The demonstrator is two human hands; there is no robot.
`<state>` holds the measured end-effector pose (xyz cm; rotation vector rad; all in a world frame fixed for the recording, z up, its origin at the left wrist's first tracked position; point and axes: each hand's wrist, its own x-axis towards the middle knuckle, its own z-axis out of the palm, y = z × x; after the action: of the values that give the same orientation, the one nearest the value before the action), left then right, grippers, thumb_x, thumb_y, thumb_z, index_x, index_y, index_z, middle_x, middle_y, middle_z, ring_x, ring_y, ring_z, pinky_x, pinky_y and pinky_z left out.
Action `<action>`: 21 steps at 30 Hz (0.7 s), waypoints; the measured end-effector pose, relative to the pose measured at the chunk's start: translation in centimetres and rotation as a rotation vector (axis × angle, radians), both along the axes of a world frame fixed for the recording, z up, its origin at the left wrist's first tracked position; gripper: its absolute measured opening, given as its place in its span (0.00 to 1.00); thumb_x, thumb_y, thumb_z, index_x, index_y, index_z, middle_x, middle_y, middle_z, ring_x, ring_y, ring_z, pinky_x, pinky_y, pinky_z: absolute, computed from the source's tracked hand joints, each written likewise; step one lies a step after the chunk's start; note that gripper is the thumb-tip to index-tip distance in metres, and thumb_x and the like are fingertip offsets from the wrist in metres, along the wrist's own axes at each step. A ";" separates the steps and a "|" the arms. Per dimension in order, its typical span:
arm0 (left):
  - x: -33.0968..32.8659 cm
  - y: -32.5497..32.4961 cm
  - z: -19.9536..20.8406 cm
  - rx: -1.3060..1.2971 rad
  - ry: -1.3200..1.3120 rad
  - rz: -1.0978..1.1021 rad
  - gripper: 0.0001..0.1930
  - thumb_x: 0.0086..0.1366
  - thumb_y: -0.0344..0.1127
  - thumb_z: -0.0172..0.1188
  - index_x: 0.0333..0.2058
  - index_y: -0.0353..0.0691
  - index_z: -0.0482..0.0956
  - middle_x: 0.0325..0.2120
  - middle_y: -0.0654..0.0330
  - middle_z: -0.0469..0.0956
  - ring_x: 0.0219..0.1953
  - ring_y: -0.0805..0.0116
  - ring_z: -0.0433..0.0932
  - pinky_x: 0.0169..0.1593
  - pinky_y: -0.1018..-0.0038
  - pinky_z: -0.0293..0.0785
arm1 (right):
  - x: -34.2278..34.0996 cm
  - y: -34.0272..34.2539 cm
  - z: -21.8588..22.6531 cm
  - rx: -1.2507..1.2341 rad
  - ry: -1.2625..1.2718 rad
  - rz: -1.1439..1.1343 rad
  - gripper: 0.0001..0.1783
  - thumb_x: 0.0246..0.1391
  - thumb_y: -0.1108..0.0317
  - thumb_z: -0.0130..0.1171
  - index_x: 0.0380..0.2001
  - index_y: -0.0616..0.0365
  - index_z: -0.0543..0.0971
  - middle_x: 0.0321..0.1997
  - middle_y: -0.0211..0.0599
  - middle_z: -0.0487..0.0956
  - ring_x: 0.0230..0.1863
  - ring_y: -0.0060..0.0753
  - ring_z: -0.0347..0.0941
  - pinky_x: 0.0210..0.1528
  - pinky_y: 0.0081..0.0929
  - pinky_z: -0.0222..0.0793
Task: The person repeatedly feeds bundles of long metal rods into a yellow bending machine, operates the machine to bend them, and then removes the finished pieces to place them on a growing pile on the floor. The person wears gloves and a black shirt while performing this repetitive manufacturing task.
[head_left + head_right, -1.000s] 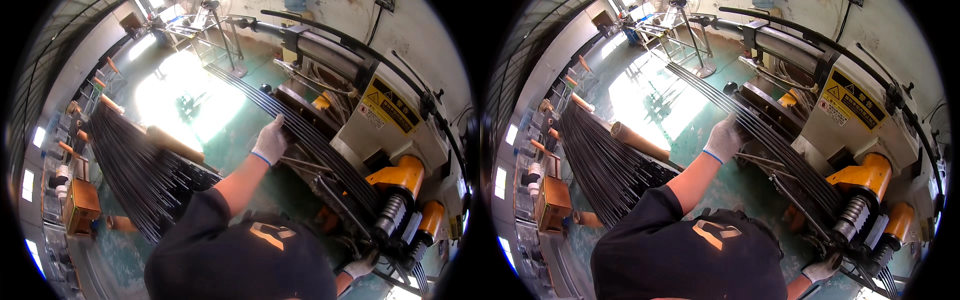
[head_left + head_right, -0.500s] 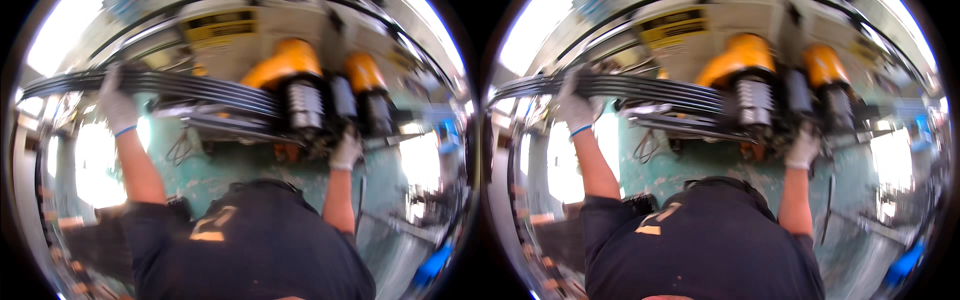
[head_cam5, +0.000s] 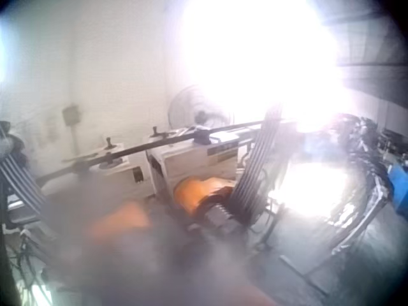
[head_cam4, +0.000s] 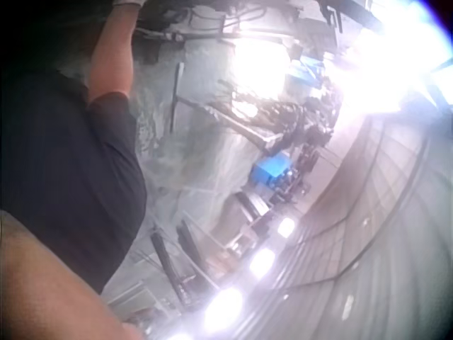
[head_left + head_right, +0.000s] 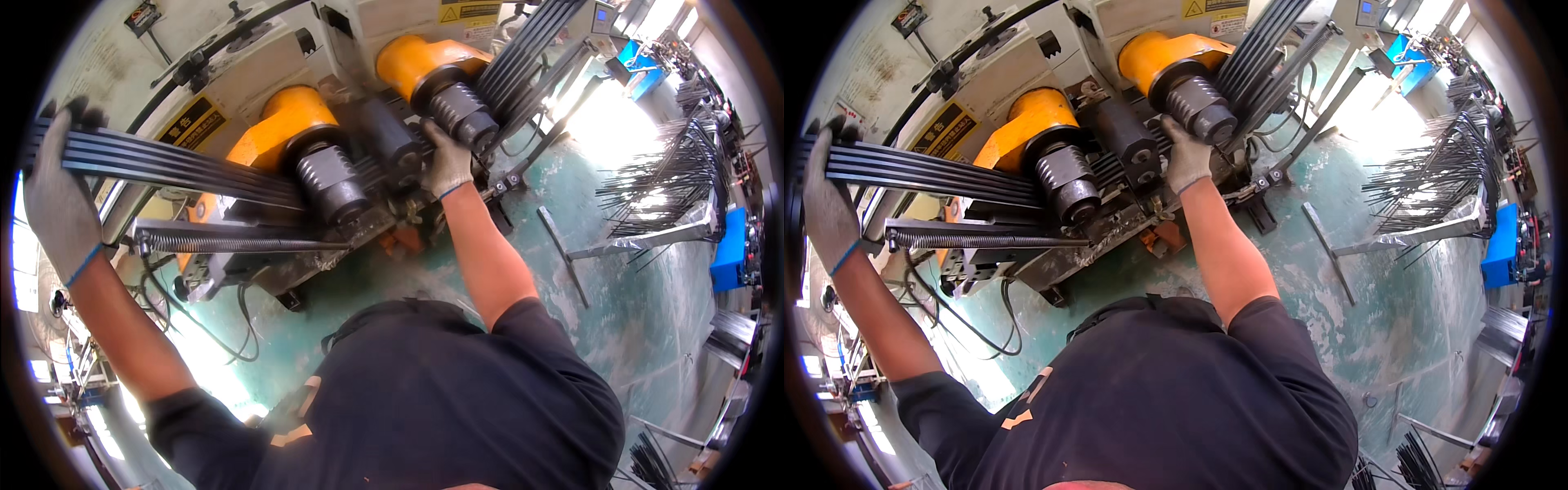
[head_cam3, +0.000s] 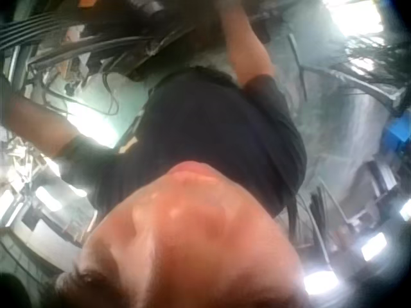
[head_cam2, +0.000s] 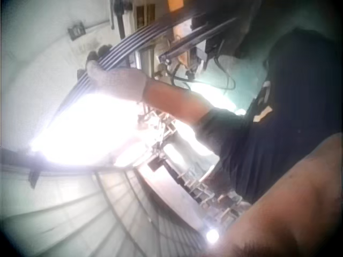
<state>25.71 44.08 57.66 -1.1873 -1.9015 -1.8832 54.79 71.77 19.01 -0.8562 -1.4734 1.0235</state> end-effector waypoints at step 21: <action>7.3 10.8 0.2 -0.209 0.301 -0.094 0.17 0.71 0.36 0.55 0.55 0.35 0.77 0.32 0.59 0.80 0.33 0.73 0.79 0.40 0.74 0.76 | 0.7 -3.3 5.8 -0.356 0.453 0.021 0.22 0.60 0.68 0.66 0.55 0.66 0.79 0.52 0.37 0.83 0.50 0.30 0.77 0.56 0.31 0.71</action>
<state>32.99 54.87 57.83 -1.5482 -1.9348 -1.4696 55.44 68.50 24.84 -0.7883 -0.9338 1.4153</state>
